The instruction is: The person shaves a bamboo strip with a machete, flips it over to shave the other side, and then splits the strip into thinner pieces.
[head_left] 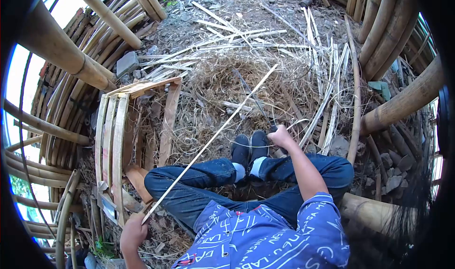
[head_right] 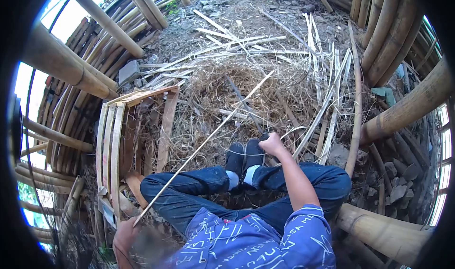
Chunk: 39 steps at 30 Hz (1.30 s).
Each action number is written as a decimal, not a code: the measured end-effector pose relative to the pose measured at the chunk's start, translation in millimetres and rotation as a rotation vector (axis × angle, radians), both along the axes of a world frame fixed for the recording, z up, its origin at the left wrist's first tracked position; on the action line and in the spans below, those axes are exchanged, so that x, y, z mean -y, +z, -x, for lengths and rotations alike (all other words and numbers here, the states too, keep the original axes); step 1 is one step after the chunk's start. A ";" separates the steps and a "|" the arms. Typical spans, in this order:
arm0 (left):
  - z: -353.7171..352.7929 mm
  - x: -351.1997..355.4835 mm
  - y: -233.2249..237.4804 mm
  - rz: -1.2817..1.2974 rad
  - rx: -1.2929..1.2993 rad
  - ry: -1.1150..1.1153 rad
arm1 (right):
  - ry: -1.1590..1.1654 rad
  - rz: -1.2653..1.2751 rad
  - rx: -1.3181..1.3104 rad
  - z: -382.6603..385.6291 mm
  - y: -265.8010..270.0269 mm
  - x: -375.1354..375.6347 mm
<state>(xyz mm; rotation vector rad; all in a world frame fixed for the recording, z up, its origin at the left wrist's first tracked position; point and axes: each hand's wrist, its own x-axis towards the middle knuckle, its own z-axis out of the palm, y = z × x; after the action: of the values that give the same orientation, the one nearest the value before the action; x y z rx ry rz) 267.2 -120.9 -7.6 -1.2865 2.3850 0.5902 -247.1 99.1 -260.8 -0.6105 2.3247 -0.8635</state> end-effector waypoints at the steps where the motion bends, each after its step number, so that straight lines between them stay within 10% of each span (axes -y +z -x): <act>1: 2.8 0.5 -4.0 -0.016 -0.009 -0.014 | -0.089 0.124 0.295 -10.3 -11.2 5.2; 4: 15.3 -3.1 -1.1 -0.006 -0.012 -0.006 | -0.253 0.265 0.522 -34.3 -22.6 19.9; 17: 15.3 -0.5 4.6 0.074 -0.045 -0.073 | 0.271 -0.064 -0.336 -74.2 36.0 18.6; 22: -1.4 -10.4 14.2 0.004 -0.021 -0.011 | 0.136 -0.327 -0.484 3.2 22.7 16.7; 24: 10.0 -15.4 24.8 0.060 0.072 -0.020 | -0.224 -0.371 -0.181 52.2 15.6 12.8; 39: -16.5 29.5 -13.0 0.033 -0.020 0.021 | -0.093 -0.247 -0.215 2.2 4.3 12.9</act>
<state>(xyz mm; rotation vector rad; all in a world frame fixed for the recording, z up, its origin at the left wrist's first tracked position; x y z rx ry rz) 283.7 -150.4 -20.6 -1.3273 2.4101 0.5748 -249.3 86.2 -256.5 -0.5127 2.6201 -0.5592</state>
